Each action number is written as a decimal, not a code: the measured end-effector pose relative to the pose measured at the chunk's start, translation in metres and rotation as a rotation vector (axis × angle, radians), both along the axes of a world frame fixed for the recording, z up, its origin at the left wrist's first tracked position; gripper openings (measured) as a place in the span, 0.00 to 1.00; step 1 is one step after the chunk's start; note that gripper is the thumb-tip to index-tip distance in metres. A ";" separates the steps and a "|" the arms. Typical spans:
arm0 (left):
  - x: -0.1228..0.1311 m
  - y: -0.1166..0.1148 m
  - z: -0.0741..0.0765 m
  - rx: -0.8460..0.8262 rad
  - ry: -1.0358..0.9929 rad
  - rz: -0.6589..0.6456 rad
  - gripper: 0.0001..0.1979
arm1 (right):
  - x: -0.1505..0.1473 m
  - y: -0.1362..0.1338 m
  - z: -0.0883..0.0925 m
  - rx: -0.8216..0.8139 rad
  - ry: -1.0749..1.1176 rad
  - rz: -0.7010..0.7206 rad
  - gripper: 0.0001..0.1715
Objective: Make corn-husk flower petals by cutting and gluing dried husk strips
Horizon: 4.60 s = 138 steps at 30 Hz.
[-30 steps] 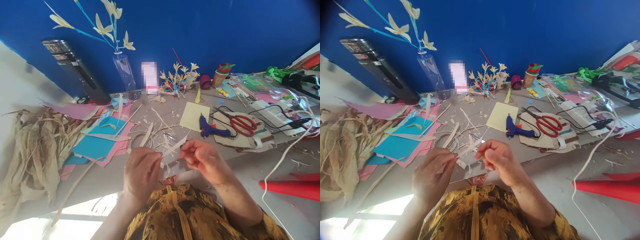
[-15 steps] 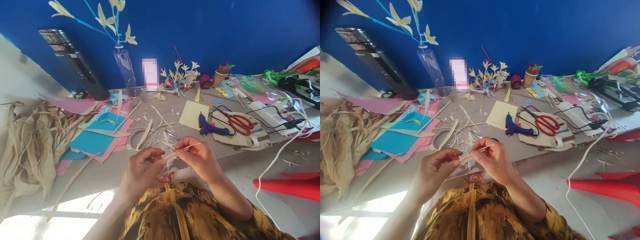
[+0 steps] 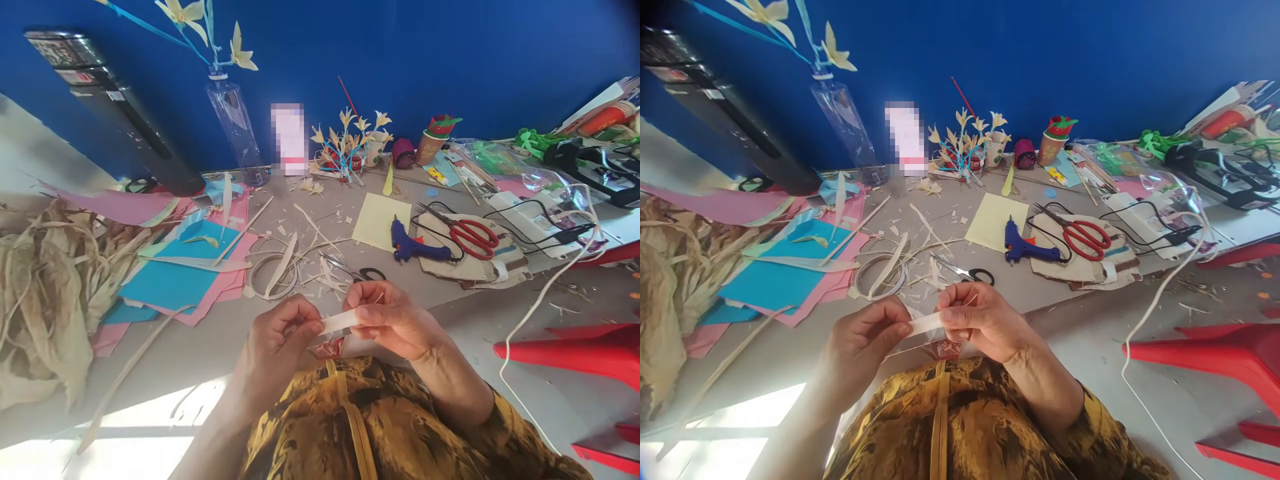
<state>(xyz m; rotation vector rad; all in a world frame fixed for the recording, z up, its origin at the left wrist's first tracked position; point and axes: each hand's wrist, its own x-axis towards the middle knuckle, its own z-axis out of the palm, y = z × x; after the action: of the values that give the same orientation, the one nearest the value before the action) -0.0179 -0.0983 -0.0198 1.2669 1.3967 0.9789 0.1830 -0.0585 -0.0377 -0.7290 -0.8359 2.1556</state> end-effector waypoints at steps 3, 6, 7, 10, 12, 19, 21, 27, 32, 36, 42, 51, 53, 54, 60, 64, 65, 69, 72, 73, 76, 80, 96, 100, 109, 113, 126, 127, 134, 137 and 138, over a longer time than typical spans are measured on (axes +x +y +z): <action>0.000 -0.002 0.004 -0.044 -0.087 0.031 0.11 | 0.011 0.004 0.001 -0.010 0.048 -0.089 0.16; 0.001 -0.002 0.005 -0.054 -0.130 0.060 0.12 | 0.016 0.004 0.002 0.071 0.047 -0.222 0.31; 0.001 -0.002 0.006 -0.058 -0.131 0.052 0.12 | 0.014 0.003 0.002 0.105 0.039 -0.219 0.37; 0.004 -0.002 0.006 -0.072 -0.077 0.011 0.13 | 0.001 -0.004 0.001 0.179 -0.038 -0.129 0.40; 0.005 -0.003 0.005 -0.084 -0.042 -0.001 0.12 | -0.010 -0.008 0.000 0.165 -0.089 -0.143 0.30; 0.002 -0.006 -0.005 -0.186 -0.393 -0.136 0.14 | -0.010 -0.005 -0.003 -0.089 0.135 -0.038 0.16; 0.001 -0.006 -0.007 -0.196 -0.448 -0.134 0.15 | 0.000 -0.001 -0.003 -0.128 0.209 -0.061 0.14; 0.002 -0.003 -0.009 -0.189 -0.483 -0.066 0.15 | 0.012 -0.002 0.000 -0.021 0.148 -0.213 0.39; 0.004 -0.003 -0.014 -0.177 -0.437 -0.137 0.13 | -0.014 -0.016 -0.004 0.148 -0.064 -0.158 0.23; 0.002 -0.005 -0.018 -0.183 -0.435 -0.184 0.13 | -0.023 -0.017 -0.005 0.085 -0.098 -0.163 0.18; -0.003 -0.004 -0.023 -0.211 -0.549 -0.181 0.14 | -0.004 -0.006 -0.004 -0.081 0.094 -0.054 0.18; 0.006 -0.001 -0.025 -0.268 -0.570 -0.107 0.14 | -0.022 -0.019 -0.011 0.084 -0.092 -0.118 0.24; 0.006 -0.003 -0.024 -0.238 -0.506 -0.121 0.13 | -0.029 -0.020 -0.010 0.084 -0.133 -0.154 0.19; 0.005 -0.004 -0.023 -0.220 -0.486 -0.140 0.13 | -0.030 -0.019 -0.010 0.077 -0.145 -0.171 0.18; -0.003 -0.003 -0.019 -0.208 -0.460 -0.205 0.14 | -0.010 -0.003 -0.004 -0.105 0.034 -0.157 0.19; -0.003 0.000 -0.021 -0.243 -0.511 -0.206 0.15 | 0.010 0.005 0.002 -0.100 0.104 -0.194 0.22; -0.003 0.001 -0.022 -0.251 -0.510 -0.200 0.15 | 0.012 0.004 0.002 -0.058 0.091 -0.201 0.29; 0.003 0.003 -0.025 -0.266 -0.459 -0.201 0.15 | 0.000 -0.006 -0.005 0.088 -0.025 -0.099 0.35; 0.005 0.003 -0.024 -0.262 -0.470 -0.220 0.14 | -0.010 -0.009 -0.010 0.049 -0.081 -0.079 0.18; 0.005 0.003 -0.024 -0.259 -0.483 -0.233 0.14 | -0.011 -0.008 -0.011 0.024 -0.074 -0.078 0.16; 0.002 0.001 -0.023 -0.256 -0.551 -0.267 0.15 | -0.005 -0.002 -0.011 -0.051 0.021 -0.097 0.15; 0.003 0.001 -0.025 -0.271 -0.632 -0.228 0.17 | 0.001 -0.001 -0.010 -0.063 0.118 -0.212 0.24; 0.002 -0.005 -0.029 -0.330 -0.873 -0.090 0.16 | 0.032 0.010 -0.011 0.560 -0.805 -0.453 0.17; 0.002 -0.004 -0.026 -0.321 -0.916 -0.068 0.13 | 0.041 0.013 -0.016 0.958 -1.397 -0.236 0.11; -0.006 0.002 -0.020 -0.339 -0.868 0.026 0.14 | 0.041 0.020 -0.002 0.918 -1.618 -0.036 0.03; -0.006 0.002 -0.020 -0.347 -0.866 0.043 0.14 | 0.059 0.014 -0.001 0.576 -1.072 -0.034 0.14; -0.001 0.019 -0.003 -0.300 -0.840 0.011 0.14 | 0.041 -0.012 -0.006 0.347 -0.483 0.188 0.39; -0.002 0.021 -0.002 -0.292 -0.819 0.009 0.15 | 0.041 -0.013 -0.004 0.354 -0.523 0.206 0.39; -0.006 0.027 -0.006 -0.312 -0.716 -0.019 0.16 | 0.048 -0.012 0.001 0.330 -0.559 0.307 0.39; -0.009 0.027 -0.007 -0.310 -0.675 -0.031 0.15 | 0.050 -0.010 0.002 0.324 -0.554 0.310 0.40; -0.010 0.028 -0.006 -0.304 -0.670 -0.023 0.15 | 0.051 -0.009 0.003 0.322 -0.563 0.306 0.40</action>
<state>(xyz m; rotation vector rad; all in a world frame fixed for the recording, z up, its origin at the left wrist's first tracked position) -0.0275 -0.0707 -0.0261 0.6362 0.9489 1.0046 0.2341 -0.0675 -0.0348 -1.1130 -1.6364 2.0113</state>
